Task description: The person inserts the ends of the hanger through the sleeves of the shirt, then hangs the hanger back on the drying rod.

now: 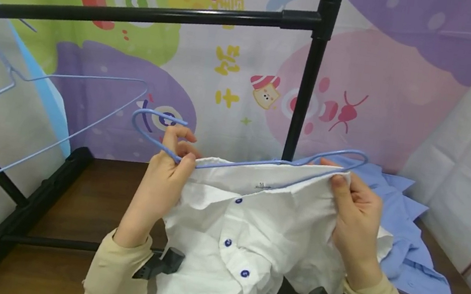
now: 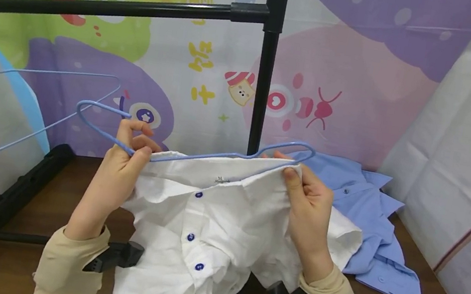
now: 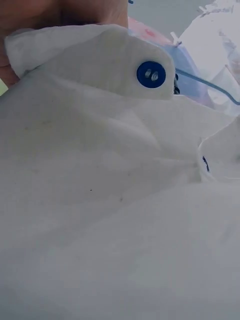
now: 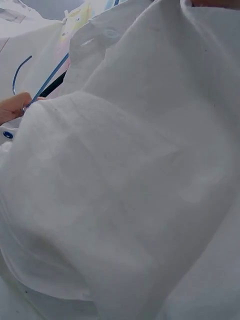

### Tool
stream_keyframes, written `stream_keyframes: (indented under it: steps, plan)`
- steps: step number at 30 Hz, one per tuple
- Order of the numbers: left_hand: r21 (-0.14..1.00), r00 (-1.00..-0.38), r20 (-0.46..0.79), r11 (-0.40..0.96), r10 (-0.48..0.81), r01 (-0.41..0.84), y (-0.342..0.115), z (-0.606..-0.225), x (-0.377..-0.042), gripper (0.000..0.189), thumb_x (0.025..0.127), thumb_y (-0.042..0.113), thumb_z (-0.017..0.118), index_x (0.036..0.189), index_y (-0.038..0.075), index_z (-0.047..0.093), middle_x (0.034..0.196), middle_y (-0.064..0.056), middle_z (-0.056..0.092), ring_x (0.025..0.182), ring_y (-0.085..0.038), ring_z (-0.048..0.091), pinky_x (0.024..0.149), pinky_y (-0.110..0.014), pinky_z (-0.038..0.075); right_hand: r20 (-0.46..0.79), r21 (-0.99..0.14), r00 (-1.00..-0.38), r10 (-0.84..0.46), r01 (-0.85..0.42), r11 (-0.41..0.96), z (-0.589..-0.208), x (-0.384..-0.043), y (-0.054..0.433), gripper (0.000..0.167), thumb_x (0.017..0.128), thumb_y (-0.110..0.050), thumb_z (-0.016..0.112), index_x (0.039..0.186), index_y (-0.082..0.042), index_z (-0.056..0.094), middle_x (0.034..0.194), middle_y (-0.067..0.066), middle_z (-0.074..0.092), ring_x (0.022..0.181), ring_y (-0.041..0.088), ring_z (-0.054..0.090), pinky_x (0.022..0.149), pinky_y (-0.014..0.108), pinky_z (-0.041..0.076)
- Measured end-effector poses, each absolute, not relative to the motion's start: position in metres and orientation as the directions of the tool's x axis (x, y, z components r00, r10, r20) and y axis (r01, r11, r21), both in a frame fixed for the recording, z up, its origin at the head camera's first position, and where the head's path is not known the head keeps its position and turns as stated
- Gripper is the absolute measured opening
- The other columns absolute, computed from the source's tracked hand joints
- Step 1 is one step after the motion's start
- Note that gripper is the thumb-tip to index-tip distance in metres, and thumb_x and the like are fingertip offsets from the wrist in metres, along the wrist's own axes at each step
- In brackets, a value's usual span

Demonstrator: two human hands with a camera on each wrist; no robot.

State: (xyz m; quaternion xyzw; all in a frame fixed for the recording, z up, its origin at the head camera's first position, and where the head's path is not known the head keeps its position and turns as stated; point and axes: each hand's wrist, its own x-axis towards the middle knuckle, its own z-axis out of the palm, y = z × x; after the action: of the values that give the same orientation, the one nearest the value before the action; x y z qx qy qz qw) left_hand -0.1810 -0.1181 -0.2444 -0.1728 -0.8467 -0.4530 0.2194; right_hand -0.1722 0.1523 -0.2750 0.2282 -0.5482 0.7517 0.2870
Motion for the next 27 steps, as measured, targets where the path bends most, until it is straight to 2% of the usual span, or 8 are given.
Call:
stream_keyframes:
  steps: [4,7,11,14,18,21,27]
  plan:
    - [0.718,-0.863,0.5,0.521,0.075,0.462,-0.12,-0.246,-0.182,0.023,0.087,0.011,0.04,0.11,0.014,0.037,0.095,-0.007,0.064,0.085,-0.021,0.057,0.072,-0.033,0.04,0.635,-0.711,-0.748,0.194,-0.664,-0.23,-0.276,-0.173,0.153,0.024,0.091,-0.004,0.049,0.107,0.011,0.061,0.096,0.009,0.069,0.082,0.014,0.065,0.068,0.022,0.052]
    - [0.735,-0.873,0.486,0.515,0.053,0.441,-0.121,-0.25,-0.183,0.015,0.088,0.012,0.042,0.102,0.012,0.049,0.09,-0.006,0.063,0.08,-0.018,0.054,0.069,-0.03,0.039,0.627,-0.707,-0.754,0.195,-0.656,-0.263,-0.277,-0.174,0.154,0.022,0.09,-0.003,0.051,0.106,0.007,0.064,0.097,0.006,0.069,0.079,0.011,0.064,0.065,0.02,0.052]
    - [0.814,-0.874,0.474,0.325,0.105,0.481,-0.124,-0.258,-0.186,0.015,0.091,0.011,0.046,0.087,0.01,0.061,0.086,-0.004,0.061,0.078,-0.016,0.052,0.068,-0.026,0.041,0.636,-0.695,-0.752,0.176,-0.657,-0.293,-0.278,-0.176,0.154,0.021,0.089,0.0,0.053,0.104,0.005,0.065,0.098,0.005,0.069,0.077,0.009,0.064,0.064,0.02,0.051]
    - [0.834,-0.837,0.492,0.145,0.24,0.532,-0.127,-0.26,-0.188,0.012,0.091,0.01,0.052,0.084,0.007,0.062,0.092,-0.004,0.062,0.086,-0.016,0.056,0.073,-0.023,0.044,0.627,-0.714,-0.76,0.17,-0.648,-0.267,-0.278,-0.175,0.155,0.02,0.088,-0.001,0.053,0.104,0.004,0.065,0.097,0.004,0.069,0.075,0.009,0.063,0.062,0.02,0.051]
    - [0.79,-0.781,0.496,0.175,0.38,0.587,-0.128,-0.256,-0.189,0.012,0.086,0.009,0.06,0.076,0.004,0.06,0.098,-0.004,0.062,0.088,-0.017,0.058,0.071,-0.022,0.046,0.605,-0.734,-0.778,0.169,-0.627,-0.261,-0.278,-0.176,0.157,0.02,0.089,-0.002,0.054,0.103,0.002,0.066,0.095,0.003,0.069,0.074,0.009,0.063,0.062,0.02,0.051]
    - [0.772,-0.778,0.468,0.236,0.418,0.591,-0.127,-0.253,-0.188,0.019,0.086,0.01,0.061,0.069,0.003,0.056,0.101,-0.004,0.061,0.089,-0.016,0.057,0.069,-0.022,0.044,0.607,-0.719,-0.777,0.168,-0.627,-0.299,-0.279,-0.176,0.158,0.02,0.089,-0.002,0.053,0.103,0.004,0.065,0.096,0.005,0.069,0.075,0.009,0.064,0.062,0.02,0.051]
    - [0.762,-0.751,0.453,0.228,0.481,0.606,-0.129,-0.248,-0.186,0.023,0.087,0.008,0.058,0.066,0.003,0.051,0.108,-0.006,0.059,0.105,-0.016,0.052,0.068,-0.023,0.038,0.63,-0.688,-0.753,0.191,-0.655,-0.313,-0.278,-0.177,0.158,0.021,0.089,-0.002,0.051,0.104,0.008,0.063,0.096,0.009,0.068,0.077,0.013,0.064,0.064,0.022,0.052]
